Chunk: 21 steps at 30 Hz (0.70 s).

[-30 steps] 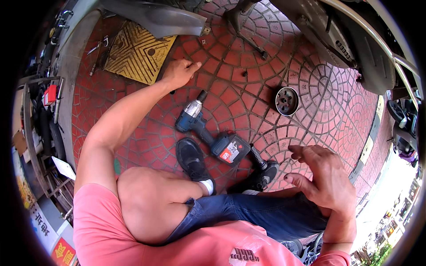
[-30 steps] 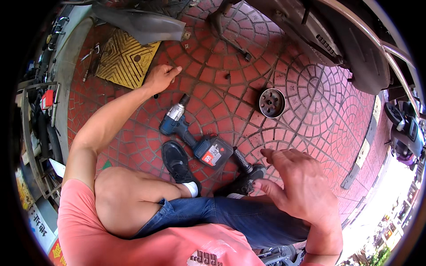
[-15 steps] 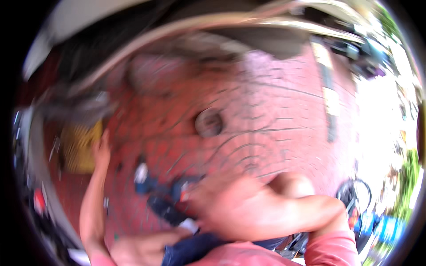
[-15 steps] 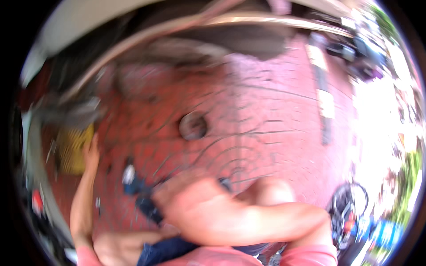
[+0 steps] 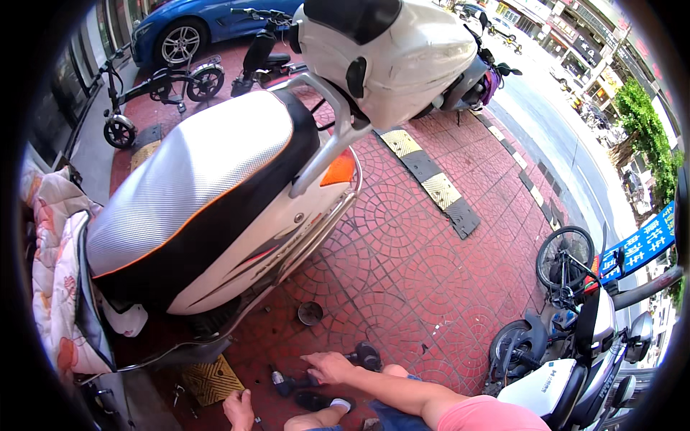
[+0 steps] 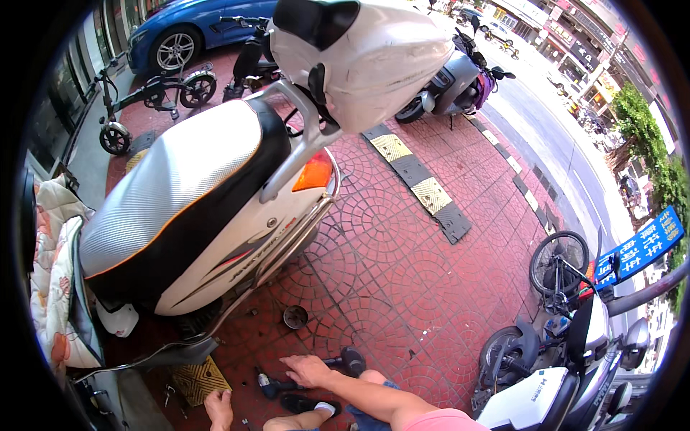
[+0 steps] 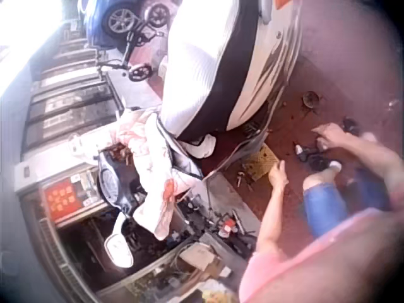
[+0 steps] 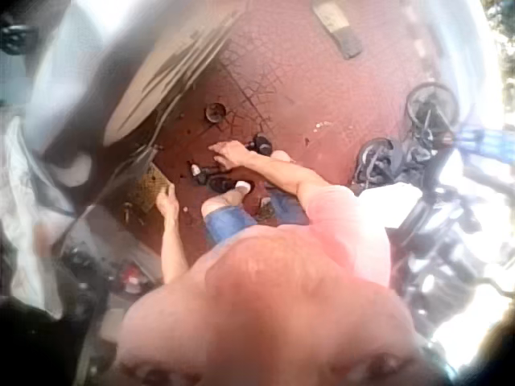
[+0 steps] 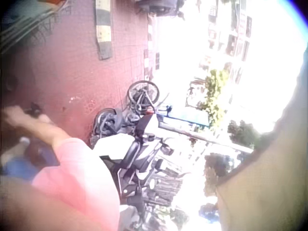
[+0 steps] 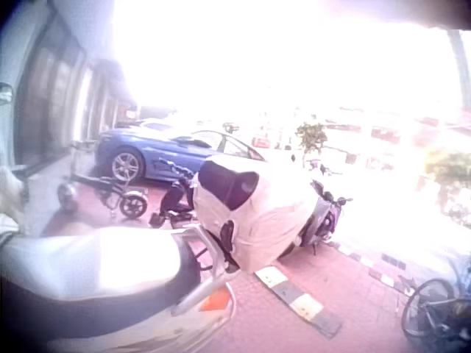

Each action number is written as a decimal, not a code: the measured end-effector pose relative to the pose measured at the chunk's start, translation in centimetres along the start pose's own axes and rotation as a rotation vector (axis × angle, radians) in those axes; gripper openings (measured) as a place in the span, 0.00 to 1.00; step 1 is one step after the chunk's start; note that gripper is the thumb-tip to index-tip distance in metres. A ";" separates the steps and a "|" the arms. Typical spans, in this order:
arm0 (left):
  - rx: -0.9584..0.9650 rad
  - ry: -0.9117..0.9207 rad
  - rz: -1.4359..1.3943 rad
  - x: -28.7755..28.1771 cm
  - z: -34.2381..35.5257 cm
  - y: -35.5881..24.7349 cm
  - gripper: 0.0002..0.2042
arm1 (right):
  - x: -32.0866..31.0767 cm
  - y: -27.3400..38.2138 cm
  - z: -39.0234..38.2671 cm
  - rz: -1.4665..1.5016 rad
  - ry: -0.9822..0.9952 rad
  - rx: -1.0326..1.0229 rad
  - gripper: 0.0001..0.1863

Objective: The person uses an impact driver to remove bolts from a motorcycle's side casing, pulls off the casing and internal metal components by hand, and walks into a shop.

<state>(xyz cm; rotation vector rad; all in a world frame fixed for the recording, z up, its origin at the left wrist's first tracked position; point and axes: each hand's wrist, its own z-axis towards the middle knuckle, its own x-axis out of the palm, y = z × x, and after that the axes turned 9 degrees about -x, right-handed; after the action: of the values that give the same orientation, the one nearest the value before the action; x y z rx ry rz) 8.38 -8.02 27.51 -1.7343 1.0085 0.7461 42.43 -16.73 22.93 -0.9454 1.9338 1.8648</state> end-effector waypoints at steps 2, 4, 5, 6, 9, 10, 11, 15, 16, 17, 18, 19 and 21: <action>-0.190 0.218 -0.033 -10.6 -8.1 -4.4 0.22 | -7.3 4.3 -2.7 0.085 -0.153 0.206 0.28; -0.151 0.096 0.053 -14.9 -14.7 1.6 0.20 | -13.2 5.6 -6.8 0.050 -0.291 0.449 0.29; -0.213 0.080 0.086 -16.5 -17.9 4.8 0.20 | -15.6 5.2 -10.1 0.018 -0.382 0.547 0.31; -0.356 0.132 0.068 -16.4 -20.4 10.7 0.20 | -18.2 4.8 -13.9 0.115 -0.442 0.683 0.30; -0.591 0.239 0.027 -20.5 -26.5 11.8 0.19 | -26.3 6.6 -26.8 -0.166 -0.338 1.021 0.30; -0.626 0.259 -0.016 -22.3 -28.1 10.9 0.19 | -30.0 9.6 -30.0 -0.139 -0.191 1.128 0.28; -0.638 0.271 -0.050 -23.4 -28.6 10.2 0.19 | -31.7 9.2 -34.6 -0.150 -0.020 1.296 0.26; -0.683 0.287 -0.193 -25.8 -31.1 8.1 0.20 | -33.5 10.1 -45.9 0.102 -0.044 1.622 0.26; -0.703 0.303 -0.242 -25.3 -31.7 7.8 0.20 | -32.6 8.4 -48.5 0.115 -0.080 1.620 0.26; -0.719 0.314 -0.289 -25.0 -32.0 7.9 0.21 | -31.2 6.7 -50.6 0.134 -0.115 1.584 0.27; -0.736 0.331 -0.334 -24.0 -32.4 8.0 0.21 | -29.7 3.7 -52.4 0.155 -0.140 1.531 0.28; -0.771 0.338 -0.375 -23.2 -33.4 9.0 0.22 | -28.9 2.6 -51.3 0.201 -0.135 1.462 0.29; -0.918 0.279 -0.473 -21.2 -39.5 11.6 0.24 | -27.1 6.9 -38.4 0.290 0.054 1.374 0.24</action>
<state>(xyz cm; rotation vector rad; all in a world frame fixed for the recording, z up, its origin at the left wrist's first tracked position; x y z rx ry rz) -10.38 -41.00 54.05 -2.7981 0.3682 0.7064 67.00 -47.43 49.63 -0.2351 2.6866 0.2251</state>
